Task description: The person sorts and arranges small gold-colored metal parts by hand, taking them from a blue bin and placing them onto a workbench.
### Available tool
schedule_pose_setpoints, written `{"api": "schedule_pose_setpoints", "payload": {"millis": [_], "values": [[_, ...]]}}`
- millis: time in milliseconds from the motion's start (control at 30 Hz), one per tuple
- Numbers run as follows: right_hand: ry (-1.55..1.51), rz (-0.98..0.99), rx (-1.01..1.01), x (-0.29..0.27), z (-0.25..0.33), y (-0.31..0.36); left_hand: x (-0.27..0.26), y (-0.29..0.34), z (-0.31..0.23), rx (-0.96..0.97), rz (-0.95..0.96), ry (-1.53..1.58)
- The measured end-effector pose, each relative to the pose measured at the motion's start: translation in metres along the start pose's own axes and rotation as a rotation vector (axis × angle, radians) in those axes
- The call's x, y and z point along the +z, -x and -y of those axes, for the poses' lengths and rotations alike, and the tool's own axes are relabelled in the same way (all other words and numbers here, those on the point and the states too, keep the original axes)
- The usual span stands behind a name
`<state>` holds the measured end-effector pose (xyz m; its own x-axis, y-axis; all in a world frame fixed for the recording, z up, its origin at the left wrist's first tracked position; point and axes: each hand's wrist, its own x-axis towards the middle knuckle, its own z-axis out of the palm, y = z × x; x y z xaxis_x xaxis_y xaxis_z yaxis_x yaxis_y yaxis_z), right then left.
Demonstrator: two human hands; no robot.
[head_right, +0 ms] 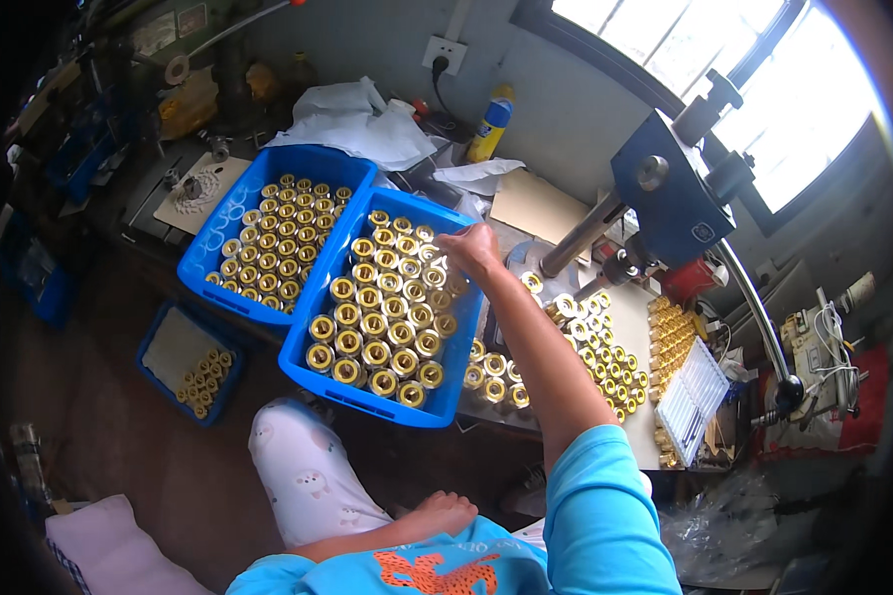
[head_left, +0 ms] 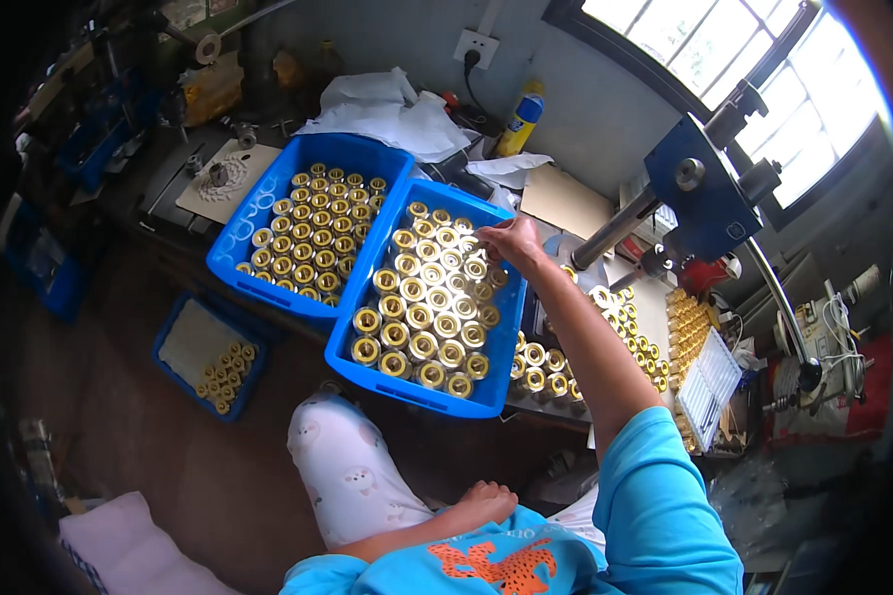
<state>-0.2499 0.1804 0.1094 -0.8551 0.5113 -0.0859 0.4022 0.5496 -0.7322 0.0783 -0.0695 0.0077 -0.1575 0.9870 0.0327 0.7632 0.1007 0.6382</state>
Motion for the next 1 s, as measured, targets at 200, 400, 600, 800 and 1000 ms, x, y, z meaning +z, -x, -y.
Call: {"api": "schedule_pose_setpoints", "payload": {"millis": [200, 400, 600, 800, 1000], "values": [[0.160, 0.045, -0.115, 0.003, 0.011, -0.003, -0.011, -0.004, -0.001, -0.034, 0.143, 0.008], [0.214, 0.035, -0.049, -0.002, 0.010, -0.007, -0.020, -0.002, -0.003, -0.002, 0.079, 0.054], [0.336, -0.042, -0.198, 0.010, 0.019, 0.012, -0.004, 0.001, 0.003, 0.012, -0.076, 0.026], [0.453, -0.143, -0.384, 0.016, 0.007, 0.019, -0.006, 0.001, 0.002, 0.032, -0.091, 0.072], [0.164, 0.021, -0.330, 0.026, 0.048, 0.038, -0.009, 0.001, 0.002, -0.008, -0.041, 0.125]]}}
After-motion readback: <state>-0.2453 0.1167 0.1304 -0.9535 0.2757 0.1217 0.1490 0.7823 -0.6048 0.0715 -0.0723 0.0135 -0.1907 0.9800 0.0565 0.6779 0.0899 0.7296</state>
